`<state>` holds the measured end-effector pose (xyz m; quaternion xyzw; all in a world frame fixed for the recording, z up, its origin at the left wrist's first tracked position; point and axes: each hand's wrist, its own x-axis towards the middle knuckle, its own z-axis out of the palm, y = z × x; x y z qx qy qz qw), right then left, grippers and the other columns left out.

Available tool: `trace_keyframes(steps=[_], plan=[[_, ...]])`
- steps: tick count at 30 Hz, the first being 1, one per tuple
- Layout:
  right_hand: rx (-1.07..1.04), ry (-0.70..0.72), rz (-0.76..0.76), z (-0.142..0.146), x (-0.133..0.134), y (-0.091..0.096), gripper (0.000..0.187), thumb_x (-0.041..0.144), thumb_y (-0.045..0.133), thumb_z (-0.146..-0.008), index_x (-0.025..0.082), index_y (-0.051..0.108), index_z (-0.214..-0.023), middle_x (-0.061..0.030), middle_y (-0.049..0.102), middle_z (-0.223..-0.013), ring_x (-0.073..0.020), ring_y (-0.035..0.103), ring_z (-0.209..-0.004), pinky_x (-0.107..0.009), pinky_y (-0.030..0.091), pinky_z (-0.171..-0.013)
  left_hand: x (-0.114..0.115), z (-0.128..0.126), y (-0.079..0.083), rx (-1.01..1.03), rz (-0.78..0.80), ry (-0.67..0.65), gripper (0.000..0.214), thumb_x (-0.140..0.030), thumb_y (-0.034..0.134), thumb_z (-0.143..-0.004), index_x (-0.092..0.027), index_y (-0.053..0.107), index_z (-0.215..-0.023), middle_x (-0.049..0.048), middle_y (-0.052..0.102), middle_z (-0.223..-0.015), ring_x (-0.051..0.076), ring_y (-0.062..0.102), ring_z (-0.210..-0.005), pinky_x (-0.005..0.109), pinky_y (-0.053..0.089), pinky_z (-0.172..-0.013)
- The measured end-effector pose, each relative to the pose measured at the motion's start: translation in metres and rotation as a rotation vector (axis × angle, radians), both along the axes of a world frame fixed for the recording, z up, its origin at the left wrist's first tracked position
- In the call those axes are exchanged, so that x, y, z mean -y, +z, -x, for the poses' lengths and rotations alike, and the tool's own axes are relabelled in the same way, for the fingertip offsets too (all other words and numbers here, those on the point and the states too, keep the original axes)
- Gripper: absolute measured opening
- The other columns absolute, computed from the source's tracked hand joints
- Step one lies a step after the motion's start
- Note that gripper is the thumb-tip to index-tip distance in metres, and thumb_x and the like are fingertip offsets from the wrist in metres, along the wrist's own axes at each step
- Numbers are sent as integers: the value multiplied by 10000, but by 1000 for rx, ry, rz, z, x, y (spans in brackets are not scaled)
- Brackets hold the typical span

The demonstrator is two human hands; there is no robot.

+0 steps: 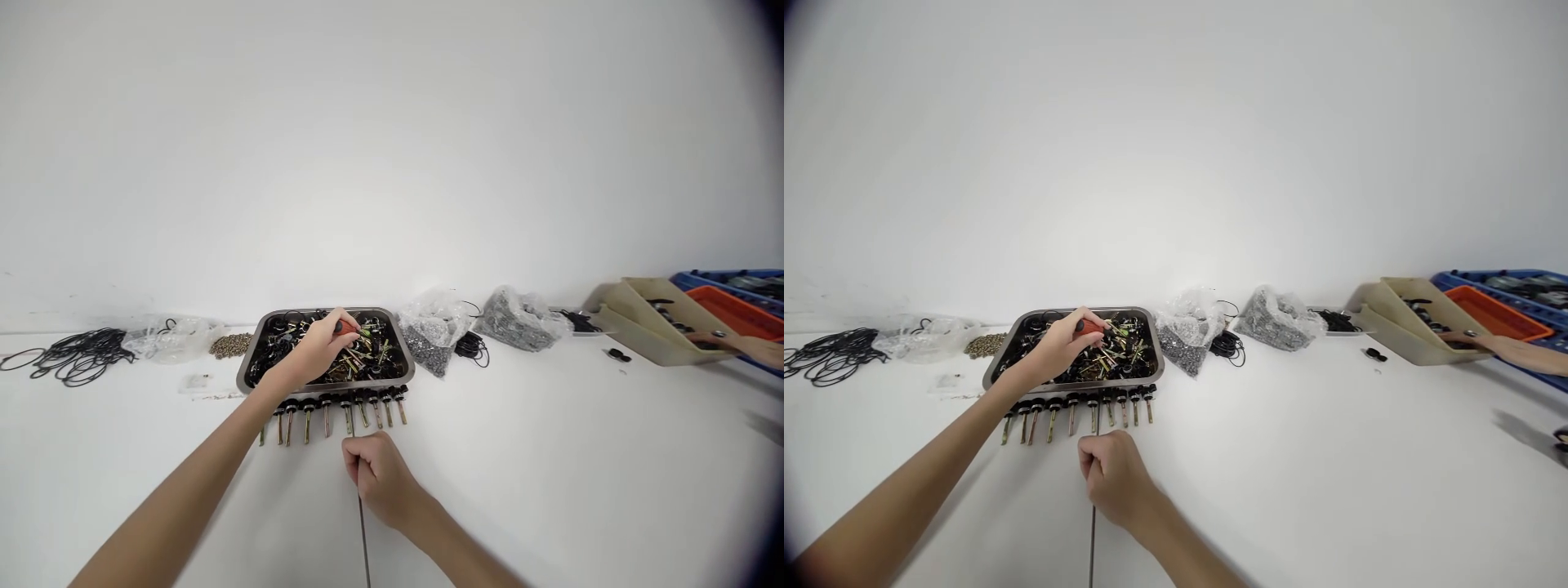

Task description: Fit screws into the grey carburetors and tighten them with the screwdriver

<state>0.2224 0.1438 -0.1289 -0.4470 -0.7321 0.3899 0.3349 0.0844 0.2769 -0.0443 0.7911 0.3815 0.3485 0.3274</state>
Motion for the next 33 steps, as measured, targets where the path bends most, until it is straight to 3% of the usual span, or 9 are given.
trace_keyframes(steps=[3, 7, 14, 21, 27, 33], plan=[[5, 1, 14, 0, 0, 1, 153, 10, 286, -507, 160, 312, -491, 44, 299, -416, -75, 271, -415, -208, 179, -431, 0, 3, 3, -162, -77, 7, 181, -359, 459, -881, -219, 536, -966, 34, 597, -788, 160, 542, -695, 281, 411, -611], [-1, 6, 4, -1, 1, 2, 155, 5, 284, -513, 157, 307, -490, 45, 298, -415, -73, 268, -414, -206, 180, -433, 2, 11, 16, -216, -104, -7, 173, -331, 455, -875, -211, 536, -969, 27, 579, -766, 155, 519, -676, 269, 381, -591], [9, 8, -4, -1, 0, 1, 155, 10, 284, -520, 159, 310, -486, 42, 302, -421, -75, 282, -418, -206, 192, -441, 7, 27, 40, -141, -30, -29, 187, -369, 483, -871, -195, 515, -933, 29, 613, -737, 156, 587, -682, 283, 451, -621], [18, -6, -41, -1, -1, 0, 159, 2, 291, -516, 158, 309, -485, 46, 293, -414, -74, 261, -408, -206, 190, -437, 9, 30, 45, -50, 18, -34, 214, -385, 542, -843, -180, 516, -902, 37, 635, -730, 150, 612, -638, 274, 492, -589], [11, -3, -48, 0, -1, 0, 157, 2, 289, -516, 155, 317, -489, 47, 305, -417, -69, 275, -409, -200, 195, -437, 3, 17, 29, 198, -56, 57, 246, -363, 543, -846, -175, 519, -1002, 71, 640, -989, 147, 630, -775, 312, 523, -762], [7, -9, -44, -1, 0, -1, 156, 1, 287, -507, 152, 321, -485, 49, 305, -413, -67, 273, -408, -196, 197, -435, -7, 10, -2, 34, -42, 77, 199, -359, 505, -859, -205, 539, -980, 40, 633, -911, 162, 617, -825, 315, 491, -792]])
